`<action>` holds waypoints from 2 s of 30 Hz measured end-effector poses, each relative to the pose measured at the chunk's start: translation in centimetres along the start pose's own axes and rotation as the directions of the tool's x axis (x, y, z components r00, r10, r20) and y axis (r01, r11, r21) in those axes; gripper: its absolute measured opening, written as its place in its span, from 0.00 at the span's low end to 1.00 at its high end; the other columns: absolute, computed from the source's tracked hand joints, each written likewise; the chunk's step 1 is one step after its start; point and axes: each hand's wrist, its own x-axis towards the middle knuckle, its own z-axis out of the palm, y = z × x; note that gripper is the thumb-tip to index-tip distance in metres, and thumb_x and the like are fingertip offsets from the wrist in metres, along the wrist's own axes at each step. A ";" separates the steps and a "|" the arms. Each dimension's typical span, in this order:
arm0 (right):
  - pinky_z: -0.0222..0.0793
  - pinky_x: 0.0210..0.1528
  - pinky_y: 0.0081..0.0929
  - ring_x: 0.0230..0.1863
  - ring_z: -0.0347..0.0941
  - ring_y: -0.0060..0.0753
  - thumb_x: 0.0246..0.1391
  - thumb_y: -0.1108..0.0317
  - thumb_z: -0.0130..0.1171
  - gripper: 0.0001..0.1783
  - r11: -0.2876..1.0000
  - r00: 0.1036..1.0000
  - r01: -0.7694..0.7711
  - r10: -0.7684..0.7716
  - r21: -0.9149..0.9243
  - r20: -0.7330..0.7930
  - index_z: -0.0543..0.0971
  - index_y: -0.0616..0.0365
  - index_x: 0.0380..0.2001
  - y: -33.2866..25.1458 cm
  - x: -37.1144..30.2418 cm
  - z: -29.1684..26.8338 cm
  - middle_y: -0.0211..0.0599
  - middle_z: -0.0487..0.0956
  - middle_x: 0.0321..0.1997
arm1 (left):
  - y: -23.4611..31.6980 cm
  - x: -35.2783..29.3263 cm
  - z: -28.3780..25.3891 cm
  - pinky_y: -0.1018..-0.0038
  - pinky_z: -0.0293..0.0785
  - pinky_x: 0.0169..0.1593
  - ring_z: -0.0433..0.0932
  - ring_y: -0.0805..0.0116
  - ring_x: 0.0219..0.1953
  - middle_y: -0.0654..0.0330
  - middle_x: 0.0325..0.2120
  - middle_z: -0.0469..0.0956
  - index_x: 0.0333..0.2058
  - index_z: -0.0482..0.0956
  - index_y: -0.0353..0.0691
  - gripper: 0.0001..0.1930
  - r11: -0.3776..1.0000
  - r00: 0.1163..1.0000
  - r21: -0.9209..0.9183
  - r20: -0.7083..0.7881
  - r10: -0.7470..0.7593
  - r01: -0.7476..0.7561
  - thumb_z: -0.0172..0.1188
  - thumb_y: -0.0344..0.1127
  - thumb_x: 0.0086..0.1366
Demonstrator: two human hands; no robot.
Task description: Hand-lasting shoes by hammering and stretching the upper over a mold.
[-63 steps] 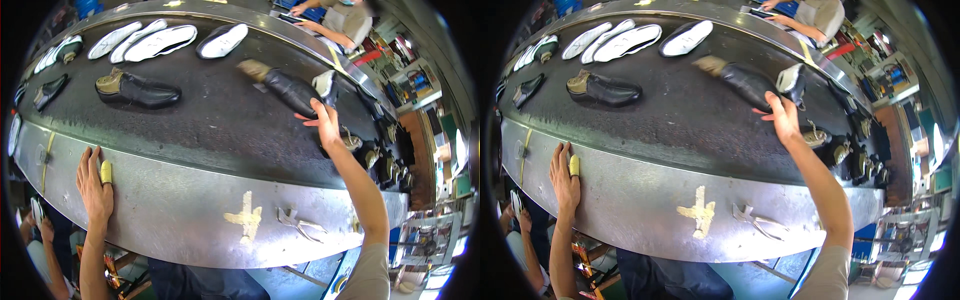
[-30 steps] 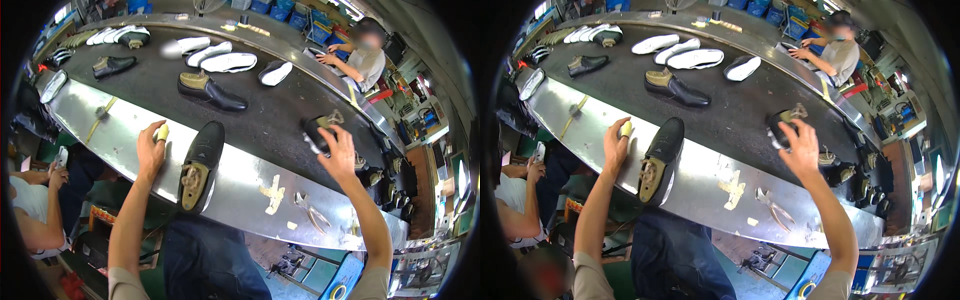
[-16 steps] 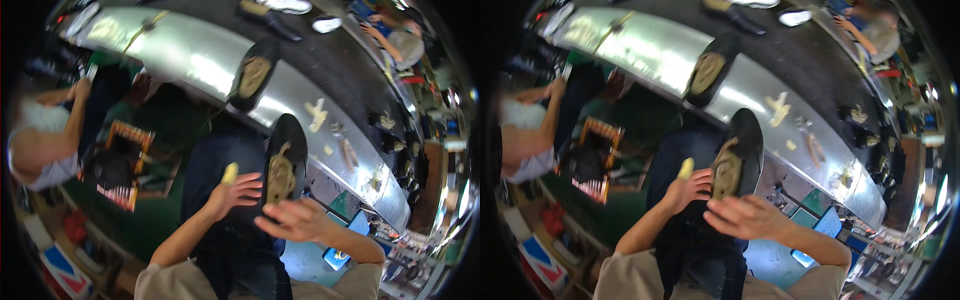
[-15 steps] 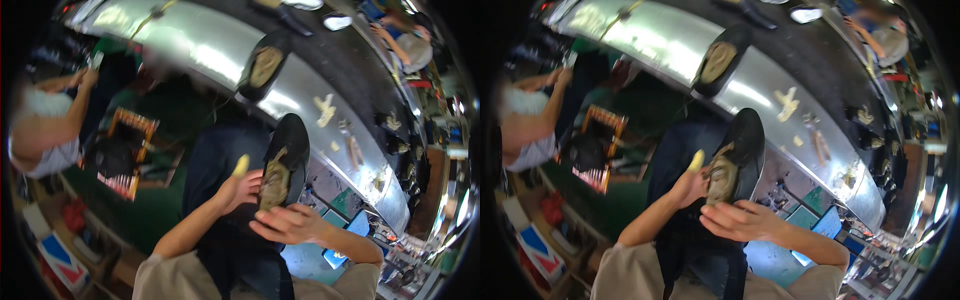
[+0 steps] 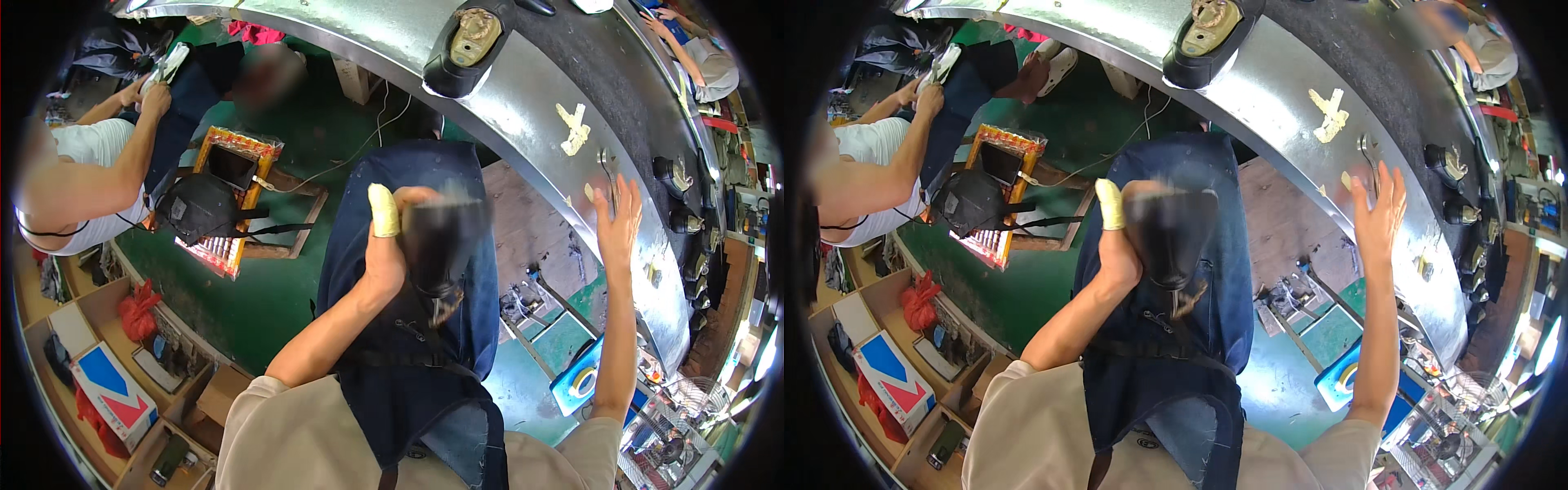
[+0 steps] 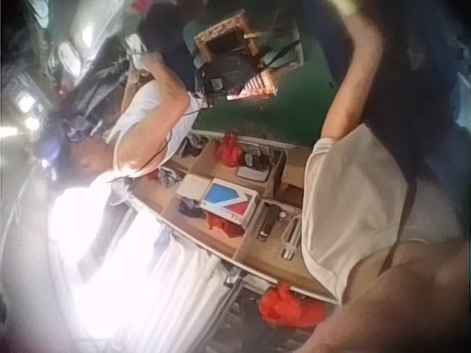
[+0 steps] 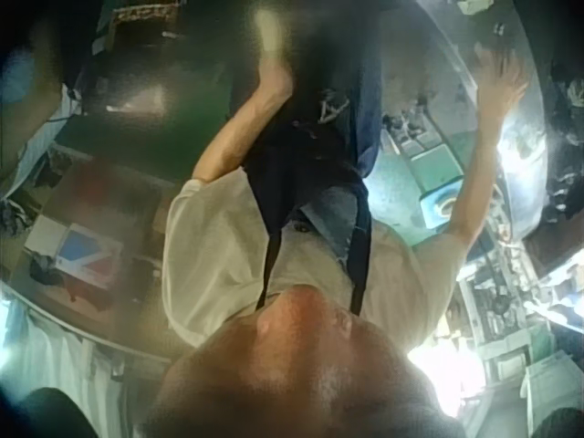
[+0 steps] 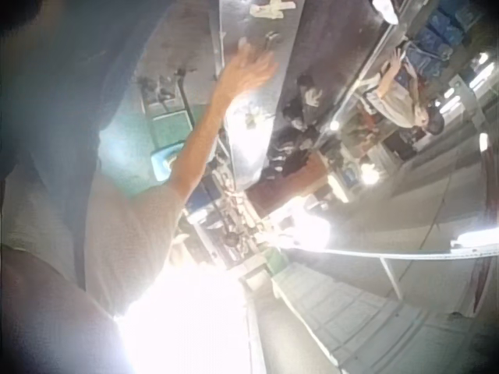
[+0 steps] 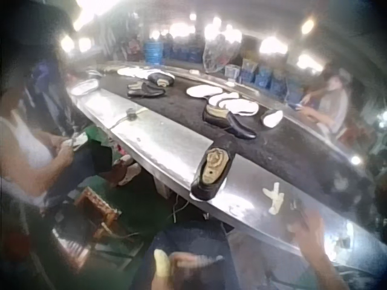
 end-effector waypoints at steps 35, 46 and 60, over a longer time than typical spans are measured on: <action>0.76 0.37 0.30 0.31 0.83 0.33 0.64 0.64 0.63 0.12 0.412 0.869 -0.494 0.250 0.765 0.426 0.75 0.59 0.41 -16.2 -5.1 2.7 0.38 0.84 0.31 | 2.1 4.4 0.4 0.68 0.78 0.52 0.75 0.63 0.61 0.57 0.60 0.74 0.60 0.76 0.42 0.22 0.593 0.961 0.798 0.236 -0.147 -0.106 0.65 0.30 0.67; 0.74 0.31 0.29 0.36 0.81 0.23 0.76 0.55 0.47 0.21 -0.082 0.360 -0.930 -0.407 0.359 0.839 0.72 0.61 0.58 -13.4 -5.7 -3.0 0.38 0.84 0.44 | 2.1 4.3 1.1 0.66 0.76 0.54 0.76 0.65 0.58 0.61 0.58 0.76 0.56 0.77 0.44 0.19 0.598 0.969 0.791 0.230 -0.091 -0.132 0.65 0.33 0.68; 0.71 0.33 0.53 0.30 0.78 0.62 0.72 0.61 0.52 0.13 0.574 0.676 -0.574 -0.069 0.584 0.733 0.68 0.61 0.44 -16.6 -8.3 -2.8 0.51 0.81 0.27 | 0.2 4.1 1.4 0.63 0.55 0.72 0.62 0.52 0.70 0.53 0.65 0.70 0.61 0.75 0.42 0.23 0.612 0.957 0.782 0.254 -0.142 -0.117 0.59 0.27 0.67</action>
